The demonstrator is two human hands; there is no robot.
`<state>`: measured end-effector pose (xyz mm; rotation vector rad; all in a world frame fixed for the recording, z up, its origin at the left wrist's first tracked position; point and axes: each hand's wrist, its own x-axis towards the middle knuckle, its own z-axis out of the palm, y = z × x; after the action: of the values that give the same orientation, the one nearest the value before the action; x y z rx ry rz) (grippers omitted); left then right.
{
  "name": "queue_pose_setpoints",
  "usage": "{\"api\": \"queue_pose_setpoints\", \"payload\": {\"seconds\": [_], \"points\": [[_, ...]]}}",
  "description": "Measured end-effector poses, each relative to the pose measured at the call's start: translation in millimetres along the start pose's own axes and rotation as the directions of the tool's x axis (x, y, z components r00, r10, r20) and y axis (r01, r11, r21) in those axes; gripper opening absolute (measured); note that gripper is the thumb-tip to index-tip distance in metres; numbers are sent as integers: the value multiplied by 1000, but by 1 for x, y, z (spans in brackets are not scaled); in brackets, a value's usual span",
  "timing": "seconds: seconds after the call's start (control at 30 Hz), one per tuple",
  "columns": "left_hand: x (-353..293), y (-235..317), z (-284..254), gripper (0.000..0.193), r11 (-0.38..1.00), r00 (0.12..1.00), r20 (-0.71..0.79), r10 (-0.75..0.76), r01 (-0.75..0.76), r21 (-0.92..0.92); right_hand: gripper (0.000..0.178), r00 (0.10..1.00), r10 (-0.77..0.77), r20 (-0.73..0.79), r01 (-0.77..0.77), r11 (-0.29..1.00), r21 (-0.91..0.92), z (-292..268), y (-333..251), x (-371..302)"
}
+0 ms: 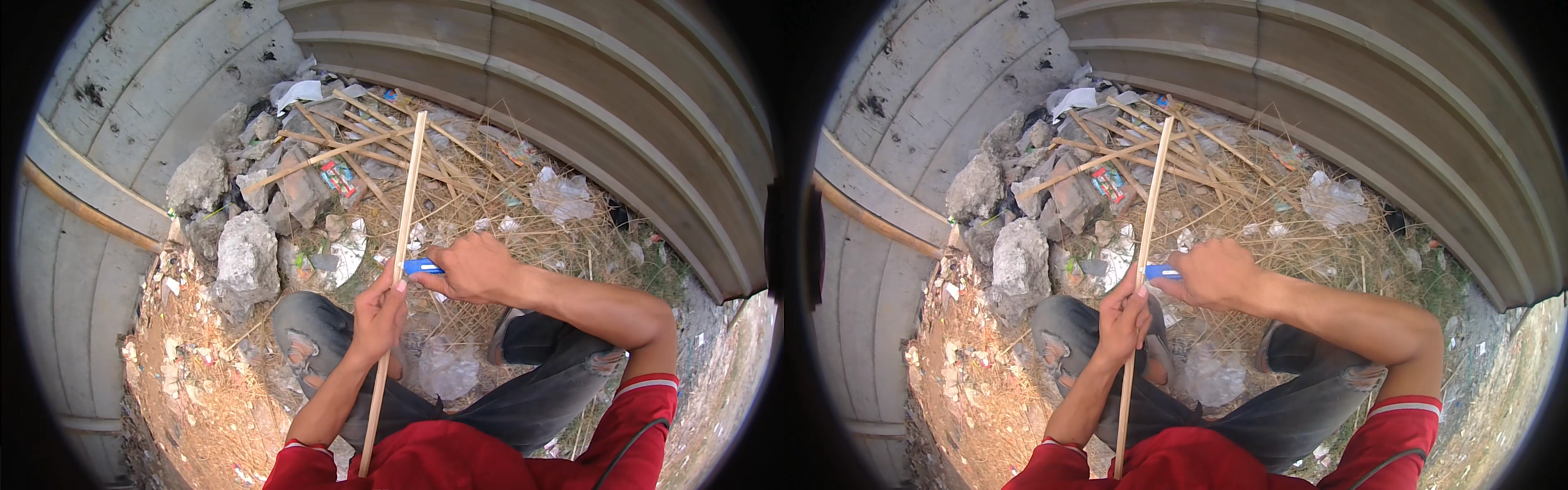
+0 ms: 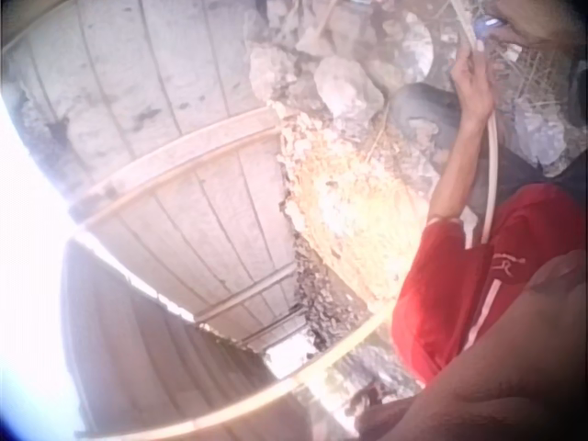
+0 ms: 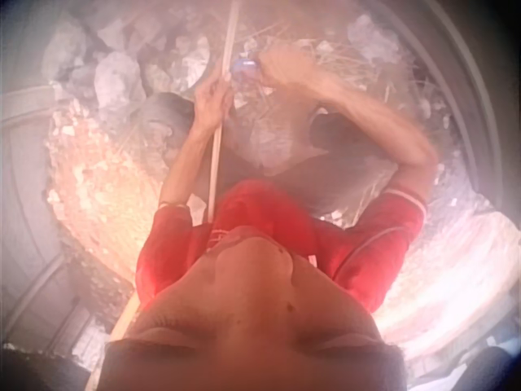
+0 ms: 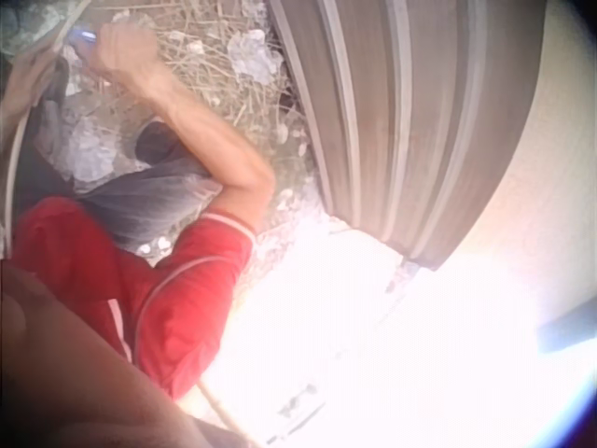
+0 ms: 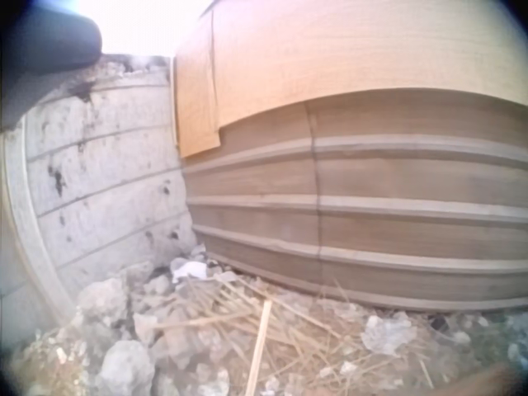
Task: The person sits on the ground and uses a blue utility knife to shave thin strips from a bamboo stick. They repeatedly scrape the blade along the bamboo to create fine shavings, occasionally switching to a machete to split or break the bamboo into smaller pieces.
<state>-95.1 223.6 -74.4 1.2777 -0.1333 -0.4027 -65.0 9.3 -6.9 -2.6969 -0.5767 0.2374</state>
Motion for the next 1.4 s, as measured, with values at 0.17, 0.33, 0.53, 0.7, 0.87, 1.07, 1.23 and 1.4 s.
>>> {"api": "queue_pose_setpoints", "payload": {"seconds": [0.17,0.33,0.53,0.7,0.87,1.07,1.23,1.4], "points": [[-21,-9,-1,51,990,988,80,-131,135,-47,64,893,320,-315,-312,947,78,-36,81,31],[-37,-16,4,50,991,945,304,-117,91,99,71,658,557,-506,-465,830,309,-51,184,17],[-24,-5,-3,49,999,987,152,-45,43,18,72,776,481,-407,-357,868,345,-39,162,-1],[-20,-3,-9,49,998,996,86,-13,18,-63,63,944,170,-281,-76,945,318,-44,69,5],[-11,3,-4,48,992,993,97,-66,76,-105,55,999,-46,6,44,986,164,-18,11,-3],[-8,6,-9,49,957,978,78,-195,207,-201,55,999,-33,-4,34,998,60,1,7,6],[-23,5,-9,50,935,931,237,-278,319,-156,69,872,346,-347,-318,938,136,-35,104,37],[-30,2,-13,51,930,895,379,-236,320,-178,73,698,508,-505,-379,860,342,-48,175,14]]}}
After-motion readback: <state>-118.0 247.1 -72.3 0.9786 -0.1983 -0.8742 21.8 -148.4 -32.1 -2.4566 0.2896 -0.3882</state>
